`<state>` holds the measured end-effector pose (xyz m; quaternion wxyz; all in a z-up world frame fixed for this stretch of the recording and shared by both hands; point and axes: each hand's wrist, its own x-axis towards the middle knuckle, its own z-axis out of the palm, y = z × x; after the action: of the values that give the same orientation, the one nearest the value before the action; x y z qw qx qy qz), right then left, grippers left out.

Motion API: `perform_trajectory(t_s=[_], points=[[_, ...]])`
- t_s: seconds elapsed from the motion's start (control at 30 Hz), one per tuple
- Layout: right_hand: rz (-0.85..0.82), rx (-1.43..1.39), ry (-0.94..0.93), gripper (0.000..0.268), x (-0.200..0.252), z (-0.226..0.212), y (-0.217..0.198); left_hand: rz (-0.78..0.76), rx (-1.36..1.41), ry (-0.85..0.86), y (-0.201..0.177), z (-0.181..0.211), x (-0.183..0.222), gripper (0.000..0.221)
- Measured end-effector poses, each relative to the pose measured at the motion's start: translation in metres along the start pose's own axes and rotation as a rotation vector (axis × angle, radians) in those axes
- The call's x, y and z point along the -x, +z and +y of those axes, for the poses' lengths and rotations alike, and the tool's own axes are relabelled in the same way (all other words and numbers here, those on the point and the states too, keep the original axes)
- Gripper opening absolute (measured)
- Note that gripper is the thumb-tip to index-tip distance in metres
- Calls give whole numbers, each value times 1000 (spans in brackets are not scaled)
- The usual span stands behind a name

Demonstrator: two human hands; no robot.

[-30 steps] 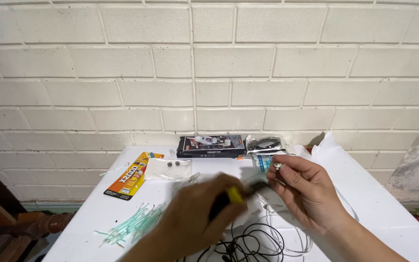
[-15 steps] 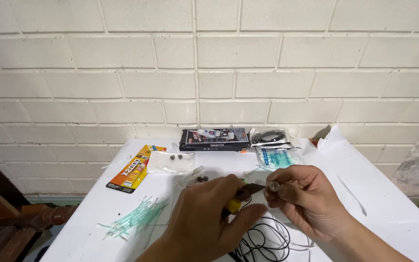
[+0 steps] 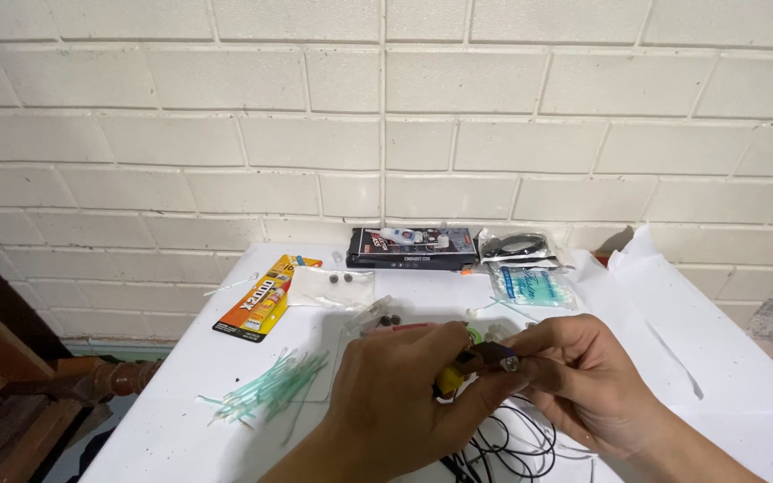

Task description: Repairing a pair of earphones by stripping wires and manipulating internal components using a utility knife

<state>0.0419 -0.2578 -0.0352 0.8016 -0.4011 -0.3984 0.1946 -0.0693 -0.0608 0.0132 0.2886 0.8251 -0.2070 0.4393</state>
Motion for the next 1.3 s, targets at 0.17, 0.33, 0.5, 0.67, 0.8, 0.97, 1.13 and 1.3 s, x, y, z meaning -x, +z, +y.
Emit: perform_trajectory(t_s=[0.17, 0.33, 0.5, 0.67, 0.8, 0.97, 1.13, 1.3], points=[[-34, -45, 25, 25, 1, -3, 2, -19, -5, 29, 1, -4, 1, 34], [-47, -105, 83, 28, 0, 2, 0, -9, 0, 62, 4, -5, 2, 35], [13, -176, 72, 23, 4, 16, -10, -27, 36, 53, 3, -4, 2, 35], [11, -228, 90, 25, 5, 17, -7, -61, 82, 89, 0, -4, 0, 40], [-24, -222, 123, 21, 6, 15, -5, -62, 60, 73, -1, -3, 2, 46], [-64, -205, 134, 22, 5, 13, 2, -83, -47, 91, 8, -10, 11, 42], [-15, -135, 95, 27, 2, 6, 5, -39, -16, 102, 4, -13, 5, 48], [22, -208, 40, 46, -5, -2, 6, -32, -29, 38, 2, -11, 3, 38]])
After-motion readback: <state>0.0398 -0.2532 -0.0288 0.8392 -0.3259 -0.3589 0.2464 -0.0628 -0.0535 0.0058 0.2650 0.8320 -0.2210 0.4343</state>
